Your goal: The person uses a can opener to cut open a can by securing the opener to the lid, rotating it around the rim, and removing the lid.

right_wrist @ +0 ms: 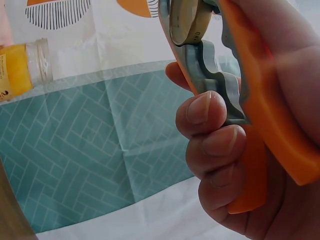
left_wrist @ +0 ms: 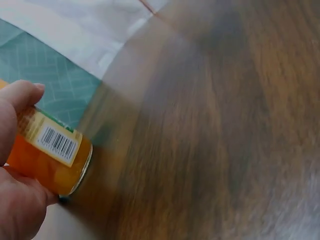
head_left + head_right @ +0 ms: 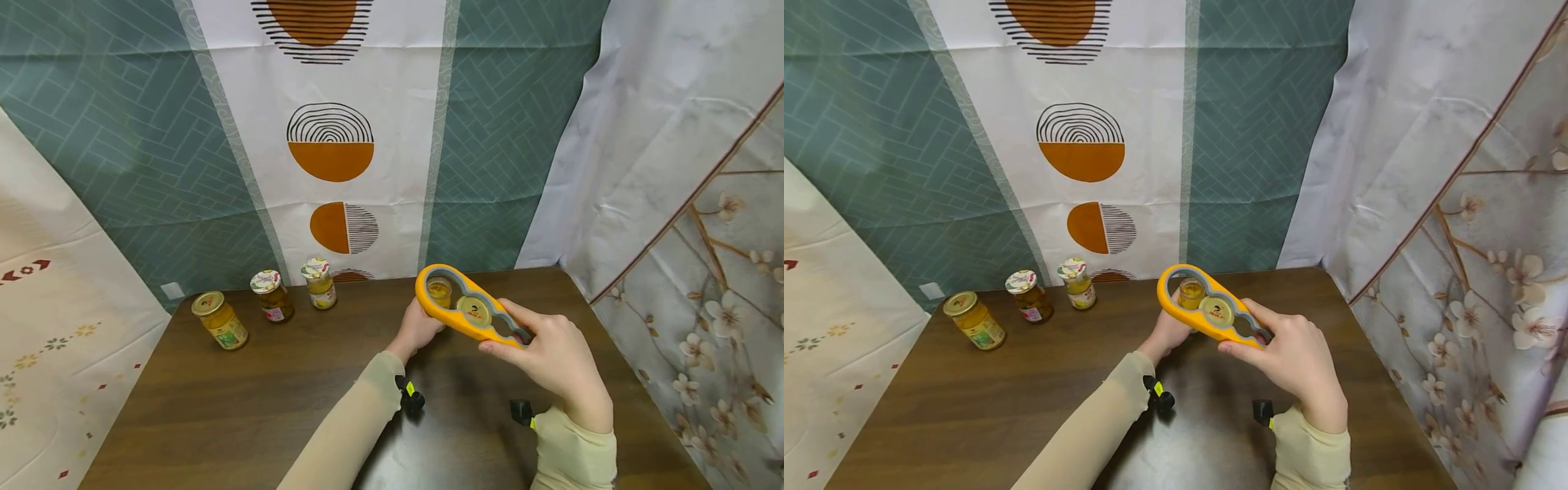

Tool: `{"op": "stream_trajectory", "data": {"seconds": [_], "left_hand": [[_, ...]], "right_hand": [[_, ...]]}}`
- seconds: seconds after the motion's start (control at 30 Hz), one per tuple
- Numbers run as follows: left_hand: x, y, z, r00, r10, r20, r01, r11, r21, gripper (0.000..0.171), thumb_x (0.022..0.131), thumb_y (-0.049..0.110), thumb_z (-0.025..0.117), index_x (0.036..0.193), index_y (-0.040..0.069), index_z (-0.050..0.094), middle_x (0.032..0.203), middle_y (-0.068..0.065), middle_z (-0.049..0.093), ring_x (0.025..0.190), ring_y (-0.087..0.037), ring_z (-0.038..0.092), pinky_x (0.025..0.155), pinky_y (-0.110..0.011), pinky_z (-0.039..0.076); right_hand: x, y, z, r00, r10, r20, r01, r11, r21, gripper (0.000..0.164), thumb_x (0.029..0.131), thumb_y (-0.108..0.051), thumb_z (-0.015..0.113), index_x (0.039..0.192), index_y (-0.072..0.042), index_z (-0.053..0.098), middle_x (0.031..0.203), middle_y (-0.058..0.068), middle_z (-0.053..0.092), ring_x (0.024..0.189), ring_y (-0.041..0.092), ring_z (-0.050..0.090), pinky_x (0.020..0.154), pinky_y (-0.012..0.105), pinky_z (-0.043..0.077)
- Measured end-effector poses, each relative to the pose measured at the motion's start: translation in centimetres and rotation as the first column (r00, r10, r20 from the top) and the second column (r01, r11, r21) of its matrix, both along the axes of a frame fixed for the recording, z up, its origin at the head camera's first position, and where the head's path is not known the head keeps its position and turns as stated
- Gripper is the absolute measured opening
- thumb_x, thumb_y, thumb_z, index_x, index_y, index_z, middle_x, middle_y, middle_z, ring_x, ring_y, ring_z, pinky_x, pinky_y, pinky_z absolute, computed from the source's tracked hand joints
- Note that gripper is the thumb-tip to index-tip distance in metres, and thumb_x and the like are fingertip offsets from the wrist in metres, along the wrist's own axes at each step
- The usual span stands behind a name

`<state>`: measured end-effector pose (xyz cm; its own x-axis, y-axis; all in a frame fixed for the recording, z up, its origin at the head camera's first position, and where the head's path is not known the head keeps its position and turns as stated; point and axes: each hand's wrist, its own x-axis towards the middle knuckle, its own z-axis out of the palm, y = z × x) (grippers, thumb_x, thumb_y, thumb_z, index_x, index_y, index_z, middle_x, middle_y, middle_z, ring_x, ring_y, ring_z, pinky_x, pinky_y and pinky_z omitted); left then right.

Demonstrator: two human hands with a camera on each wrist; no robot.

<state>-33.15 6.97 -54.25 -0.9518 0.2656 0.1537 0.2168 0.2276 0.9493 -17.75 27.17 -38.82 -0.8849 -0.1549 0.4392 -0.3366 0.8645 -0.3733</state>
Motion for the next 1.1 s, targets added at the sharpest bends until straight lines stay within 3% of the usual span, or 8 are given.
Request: {"op": "stream_trajectory", "data": {"seconds": [0.23, 0.4, 0.53, 0.63, 0.73, 0.9, 1.0, 1.1], "left_hand": [[-0.8, -0.1, 0.3, 0.997, -0.074, -0.031, 0.071, 0.992, -0.101, 0.035, 0.086, 0.017, 0.078, 0.113, 0.021, 0.058, 0.098, 0.003, 0.06, 0.089, -0.018, 0.054, 0.083, -0.04, 0.047], [-1.2, -0.1, 0.2, 0.995, -0.072, -0.067, 0.061, 0.986, -0.157, 0.023, 0.091, 0.023, 0.072, 0.109, 0.019, 0.058, 0.096, 0.002, 0.057, 0.089, -0.016, 0.052, 0.086, -0.04, 0.046], [-1.6, -0.2, -0.2, 0.991, -0.078, -0.112, 0.053, 0.975, -0.214, 0.02, 0.098, 0.027, 0.064, 0.113, 0.016, 0.057, 0.1, -0.002, 0.058, 0.097, -0.015, 0.053, 0.097, -0.042, 0.044], [-2.0, -0.4, -0.6, 0.988, -0.081, -0.135, 0.045, 0.967, -0.252, 0.03, 0.1, 0.032, 0.06, 0.125, 0.016, 0.055, 0.116, -0.002, 0.061, 0.113, -0.013, 0.052, 0.108, -0.044, 0.038], [-2.2, -0.6, -0.9, 0.989, -0.073, -0.125, 0.036, 0.961, -0.275, 0.043, 0.1, 0.036, 0.06, 0.137, 0.018, 0.05, 0.129, -0.001, 0.059, 0.122, -0.013, 0.049, 0.11, -0.046, 0.036], [-2.4, -0.7, -1.0, 0.985, -0.082, -0.152, 0.039, 0.962, -0.272, 0.037, 0.1, 0.036, 0.059, 0.131, 0.016, 0.053, 0.122, -0.002, 0.062, 0.129, -0.015, 0.044, 0.118, -0.049, 0.02], [-2.1, -0.6, -1.0, 0.985, -0.071, -0.154, 0.027, 0.963, -0.269, 0.027, 0.1, 0.032, 0.06, 0.122, 0.017, 0.055, 0.113, 0.0, 0.06, 0.122, -0.014, 0.048, 0.116, -0.047, 0.025], [-1.4, -0.4, -0.6, 0.99, -0.033, -0.14, -0.002, 0.971, -0.24, 0.029, 0.099, 0.025, 0.062, 0.125, 0.015, 0.052, 0.115, -0.001, 0.055, 0.112, -0.016, 0.051, 0.107, -0.046, 0.038]], "right_hand": [[-0.1, 0.0, 0.2, 1.0, 0.007, 0.013, -0.007, 1.0, 0.004, 0.061, 0.072, -0.071, 0.072, 0.124, -0.04, 0.062, 0.055, -0.012, 0.038, 0.047, 0.008, 0.037, 0.044, 0.029, 0.03], [-0.2, -0.2, 0.1, 0.999, -0.001, 0.034, 0.001, 1.0, 0.002, 0.062, 0.072, -0.073, 0.071, 0.124, -0.041, 0.061, 0.055, -0.012, 0.04, 0.048, 0.008, 0.039, 0.044, 0.029, 0.031], [-0.1, -0.4, 0.0, 0.999, -0.007, 0.04, 0.007, 1.0, 0.001, 0.062, 0.071, -0.073, 0.071, 0.124, -0.041, 0.061, 0.055, -0.012, 0.04, 0.048, 0.008, 0.039, 0.044, 0.029, 0.032], [0.0, -0.4, 0.0, 0.999, -0.006, 0.042, 0.006, 1.0, 0.002, 0.064, 0.072, -0.073, 0.071, 0.125, -0.039, 0.062, 0.055, -0.012, 0.04, 0.048, 0.008, 0.039, 0.045, 0.029, 0.032], [0.0, -0.4, 0.0, 0.999, -0.005, 0.039, 0.005, 1.0, 0.004, 0.063, 0.072, -0.073, 0.071, 0.124, -0.04, 0.062, 0.055, -0.012, 0.04, 0.048, 0.008, 0.039, 0.045, 0.029, 0.032], [-0.1, -0.6, 0.1, 0.999, -0.004, 0.035, 0.004, 1.0, 0.006, 0.06, 0.071, -0.073, 0.071, 0.122, -0.042, 0.061, 0.056, -0.012, 0.04, 0.048, 0.008, 0.04, 0.044, 0.029, 0.032], [-0.1, -0.6, 0.1, 0.999, 0.0, 0.037, -0.001, 1.0, 0.01, 0.061, 0.072, -0.073, 0.071, 0.123, -0.041, 0.062, 0.056, -0.012, 0.04, 0.048, 0.008, 0.039, 0.044, 0.029, 0.032], [-0.1, -0.6, 0.0, 0.999, 0.004, 0.04, -0.004, 1.0, 0.015, 0.064, 0.072, -0.073, 0.07, 0.125, -0.038, 0.062, 0.056, -0.012, 0.04, 0.048, 0.008, 0.039, 0.045, 0.029, 0.032]]}}
